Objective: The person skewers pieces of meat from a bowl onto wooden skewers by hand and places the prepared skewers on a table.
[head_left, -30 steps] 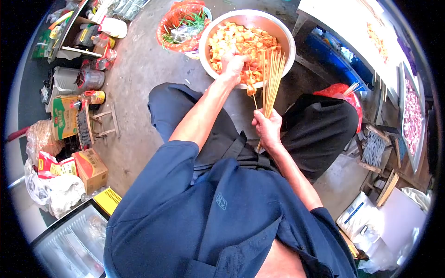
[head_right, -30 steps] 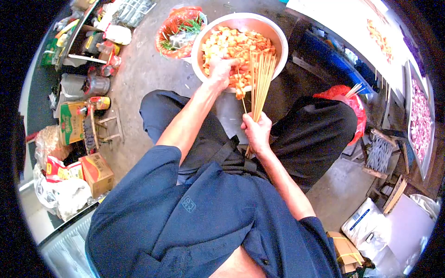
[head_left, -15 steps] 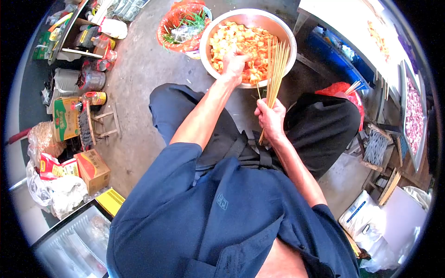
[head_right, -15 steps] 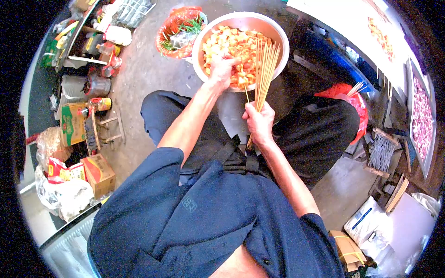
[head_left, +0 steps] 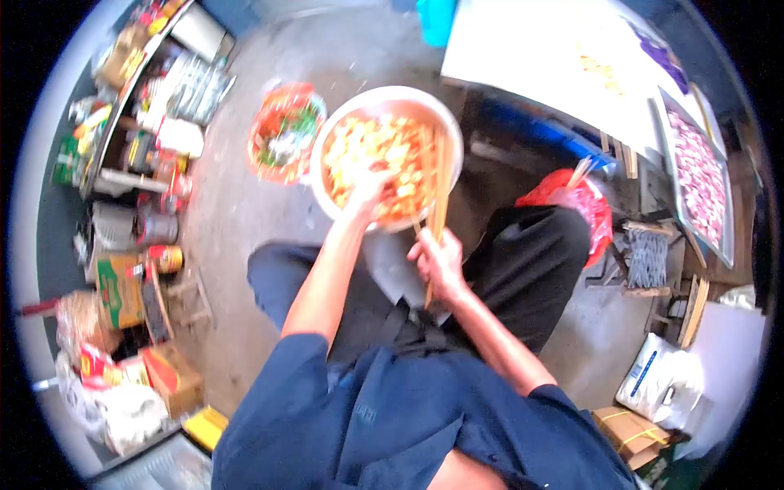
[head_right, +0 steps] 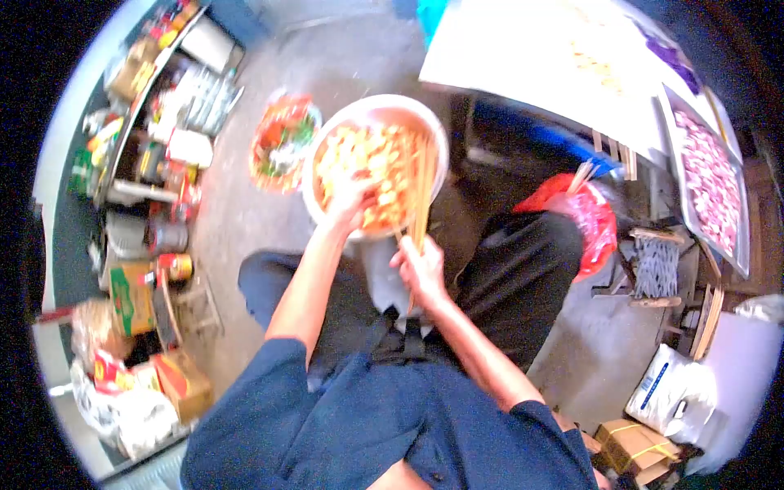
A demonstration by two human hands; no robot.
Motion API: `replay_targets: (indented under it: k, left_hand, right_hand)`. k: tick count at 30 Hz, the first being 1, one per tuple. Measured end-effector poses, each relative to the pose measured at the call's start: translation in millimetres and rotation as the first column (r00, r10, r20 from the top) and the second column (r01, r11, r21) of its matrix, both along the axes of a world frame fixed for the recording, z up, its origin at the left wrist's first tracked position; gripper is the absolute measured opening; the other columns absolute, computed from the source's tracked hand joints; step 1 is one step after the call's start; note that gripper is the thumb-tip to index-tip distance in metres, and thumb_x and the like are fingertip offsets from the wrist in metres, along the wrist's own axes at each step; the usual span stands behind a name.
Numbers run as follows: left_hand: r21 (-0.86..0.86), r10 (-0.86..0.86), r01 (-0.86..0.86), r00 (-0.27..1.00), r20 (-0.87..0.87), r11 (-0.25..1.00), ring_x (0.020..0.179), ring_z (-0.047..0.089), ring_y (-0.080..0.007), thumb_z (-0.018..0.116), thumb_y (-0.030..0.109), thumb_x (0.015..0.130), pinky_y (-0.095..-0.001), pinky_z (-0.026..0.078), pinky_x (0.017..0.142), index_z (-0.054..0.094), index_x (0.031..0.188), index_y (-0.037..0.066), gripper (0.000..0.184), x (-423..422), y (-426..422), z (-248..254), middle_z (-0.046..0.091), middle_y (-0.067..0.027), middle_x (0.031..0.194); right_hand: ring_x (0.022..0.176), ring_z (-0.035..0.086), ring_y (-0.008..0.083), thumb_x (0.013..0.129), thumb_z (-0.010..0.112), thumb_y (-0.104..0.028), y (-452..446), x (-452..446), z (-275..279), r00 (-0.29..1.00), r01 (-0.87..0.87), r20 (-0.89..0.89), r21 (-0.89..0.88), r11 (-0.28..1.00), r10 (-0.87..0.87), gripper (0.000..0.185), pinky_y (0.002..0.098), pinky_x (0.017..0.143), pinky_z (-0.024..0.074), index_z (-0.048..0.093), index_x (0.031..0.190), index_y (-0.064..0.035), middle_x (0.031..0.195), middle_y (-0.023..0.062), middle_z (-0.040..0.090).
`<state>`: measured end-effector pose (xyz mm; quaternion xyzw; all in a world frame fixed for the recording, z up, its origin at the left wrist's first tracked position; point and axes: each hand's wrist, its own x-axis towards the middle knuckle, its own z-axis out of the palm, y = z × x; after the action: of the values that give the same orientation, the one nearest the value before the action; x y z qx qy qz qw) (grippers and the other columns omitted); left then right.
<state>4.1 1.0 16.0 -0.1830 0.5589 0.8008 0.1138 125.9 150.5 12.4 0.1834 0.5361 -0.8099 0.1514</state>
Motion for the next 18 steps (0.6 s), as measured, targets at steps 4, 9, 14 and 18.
replay_targets:
  k: [4, 9, 14, 18]
  left_hand:
    - [-0.124, 0.053, -0.078, 0.979, -0.195, 0.989, 0.072, 0.063, -0.0149, 0.059, -0.003, 0.08, -0.025, 0.054, 0.058, 0.052, 0.108, 0.004, 0.029, -32.8, -7.1, 35.5, 0.061, -0.008, 0.094]
    - [-0.091, -0.045, 0.006, 0.901, -0.431, 0.996, 0.067, 0.063, -0.0164, 0.056, -0.004, 0.084, -0.0262, 0.053, 0.058, 0.055, 0.091, 0.0, 0.009, -91.6, 33.9, 109.8, 0.064, -0.0107, 0.082]
    - [-0.252, -0.289, 0.192, 0.851, -0.439, 0.949, 0.062, 0.063, -0.0176, 0.058, -0.003, 0.082, -0.0272, 0.053, 0.052, 0.054, 0.089, -0.002, 0.009, -139.6, 147.7, 182.7, 0.062, -0.013, 0.08]
    - [-0.481, -0.467, 0.241, 0.772, -0.432, 0.843, 0.063, 0.064, -0.0172, 0.061, 0.0, 0.08, -0.0272, 0.053, 0.052, 0.054, 0.09, -0.002, 0.013, -201.7, 225.0, 194.7, 0.062, -0.013, 0.08]
  right_hand:
    - [0.044, 0.043, 0.0047, 0.092, 0.053, -0.031, 10.1, 1.5, 5.2, 0.999, -0.035, -0.025, -0.011, 0.999, 0.035, 0.025, 0.021, 0.038, 0.0329, 0.051, 0.09, -0.0065, 0.064, 0.003, 0.059]
    - [0.045, 0.041, 0.0044, 0.093, 0.054, -0.033, 14.4, 5.3, -6.4, 0.997, -0.049, -0.052, -0.009, 0.999, 0.049, 0.027, 0.0219, 0.039, 0.0313, 0.052, 0.088, -0.0069, 0.062, 0.0008, 0.057]
    - [0.047, 0.042, 0.0047, 0.092, 0.054, -0.035, 14.1, 8.1, -4.5, 0.994, -0.095, -0.056, -0.022, 0.995, 0.094, 0.032, 0.0234, 0.042, 0.0326, 0.055, 0.08, -0.0055, 0.059, -0.0025, 0.053]
    - [0.048, 0.041, 0.0048, 0.089, 0.057, -0.035, 17.8, 7.4, -1.4, 0.995, -0.087, -0.054, -0.032, 0.996, 0.085, 0.032, 0.0238, 0.044, 0.0313, 0.058, 0.074, -0.0061, 0.056, -0.0044, 0.049]
